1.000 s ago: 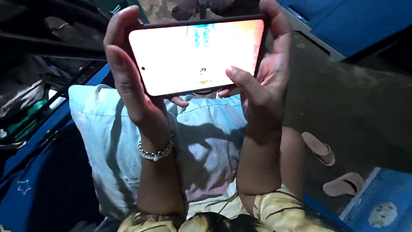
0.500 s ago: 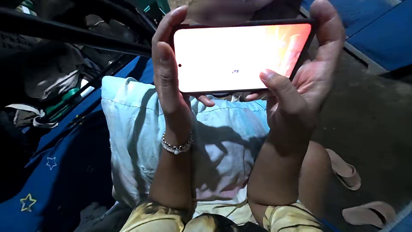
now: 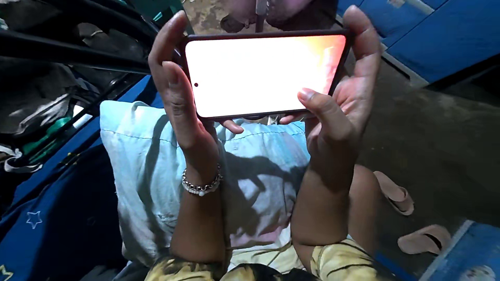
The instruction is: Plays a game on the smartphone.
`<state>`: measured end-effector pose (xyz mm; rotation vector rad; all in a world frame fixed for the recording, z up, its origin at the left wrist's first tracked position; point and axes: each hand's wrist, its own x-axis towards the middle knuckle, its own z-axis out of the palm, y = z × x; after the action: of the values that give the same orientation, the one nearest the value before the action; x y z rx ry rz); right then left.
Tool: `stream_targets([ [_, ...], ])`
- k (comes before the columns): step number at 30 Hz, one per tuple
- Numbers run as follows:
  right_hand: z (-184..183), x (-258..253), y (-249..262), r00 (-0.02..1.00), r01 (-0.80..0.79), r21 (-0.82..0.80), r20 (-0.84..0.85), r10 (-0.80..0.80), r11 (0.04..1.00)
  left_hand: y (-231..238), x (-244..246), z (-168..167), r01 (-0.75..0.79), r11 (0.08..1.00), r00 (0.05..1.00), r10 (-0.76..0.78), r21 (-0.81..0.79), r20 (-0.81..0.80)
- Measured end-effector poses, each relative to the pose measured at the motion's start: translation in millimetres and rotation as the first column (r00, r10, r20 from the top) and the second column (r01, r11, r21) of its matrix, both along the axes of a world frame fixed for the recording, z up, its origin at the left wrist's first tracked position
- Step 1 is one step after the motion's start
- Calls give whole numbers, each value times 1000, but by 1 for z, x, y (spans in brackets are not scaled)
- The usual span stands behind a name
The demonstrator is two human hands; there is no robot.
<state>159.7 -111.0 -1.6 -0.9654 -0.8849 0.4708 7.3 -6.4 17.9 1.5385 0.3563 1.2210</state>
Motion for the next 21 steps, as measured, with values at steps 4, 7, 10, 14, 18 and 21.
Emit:
stream_targets([
  [4,0,0,-1,1000,17,-3,-14,-17,1000,2,-2,1,23,1000,1000,-24,-16,-2],
  [7,1,2,-2,999,37,-4,-27,-37,999,1,-4,6,124,991,992,-123,-41,12],
  [10,2,4,-3,997,67,6,-37,-67,998,3,-5,5,219,972,976,-218,-81,13],
  [14,2,7,-6,997,72,-1,-11,-72,997,2,-4,2,255,960,965,-260,-113,-27],
  [18,3,9,-8,997,79,17,-10,-78,997,3,-1,1,325,937,946,-322,-132,40],
  [21,6,8,-8,997,77,15,-6,-77,997,3,0,5,361,919,933,-352,-161,79],
])
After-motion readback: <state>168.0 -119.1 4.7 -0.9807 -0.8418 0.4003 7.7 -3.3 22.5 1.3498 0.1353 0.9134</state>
